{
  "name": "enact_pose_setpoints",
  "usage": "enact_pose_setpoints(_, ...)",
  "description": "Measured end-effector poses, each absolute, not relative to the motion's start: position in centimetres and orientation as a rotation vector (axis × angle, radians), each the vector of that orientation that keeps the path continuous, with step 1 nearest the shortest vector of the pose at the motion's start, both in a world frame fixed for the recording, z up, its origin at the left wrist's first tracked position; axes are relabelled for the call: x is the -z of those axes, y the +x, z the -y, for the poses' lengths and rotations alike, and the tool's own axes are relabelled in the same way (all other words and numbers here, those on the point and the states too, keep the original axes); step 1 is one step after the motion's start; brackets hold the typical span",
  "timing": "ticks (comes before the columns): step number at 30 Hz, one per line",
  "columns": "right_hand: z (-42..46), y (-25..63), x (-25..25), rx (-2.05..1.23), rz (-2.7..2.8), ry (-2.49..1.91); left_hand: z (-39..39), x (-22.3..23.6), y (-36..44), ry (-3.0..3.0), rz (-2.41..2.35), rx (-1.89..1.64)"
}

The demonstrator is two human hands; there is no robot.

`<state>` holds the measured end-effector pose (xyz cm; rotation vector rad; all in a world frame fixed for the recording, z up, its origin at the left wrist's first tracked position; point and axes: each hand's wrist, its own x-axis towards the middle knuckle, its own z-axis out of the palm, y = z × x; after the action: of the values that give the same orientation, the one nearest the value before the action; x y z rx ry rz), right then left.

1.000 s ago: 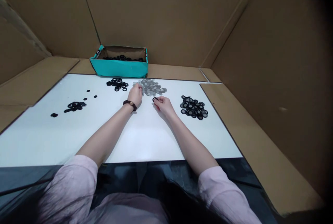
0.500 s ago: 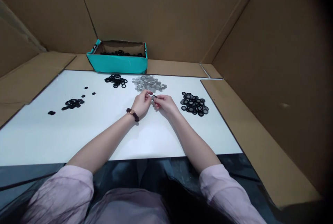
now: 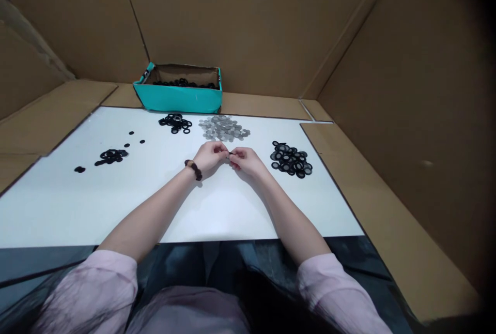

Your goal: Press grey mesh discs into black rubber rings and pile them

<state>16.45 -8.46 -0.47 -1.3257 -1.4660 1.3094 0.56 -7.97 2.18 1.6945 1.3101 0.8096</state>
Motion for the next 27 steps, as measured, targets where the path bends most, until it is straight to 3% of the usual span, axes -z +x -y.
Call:
enact_pose_setpoints(4,8.4,16.1,-0.1,-1.212,1.354,-1.298,7.9,-2.1,1.0,1.529,-1.263,-0.864)
enact_pose_setpoints(8,8.5,16.0,-0.3,-1.131,1.290,-1.337,8.5,-2.3,1.5,1.732,-1.381,-0.840)
enact_pose_setpoints(18,8.8,16.8,-1.1,-1.511,1.394,-1.333,8.3,-3.1,0.2,2.180,-1.301,-0.480)
enact_pose_setpoints(27,9.1,15.7,-0.4,-1.476,1.195,-1.292,9.1,-2.5,2.0,1.969,-1.518,-0.666)
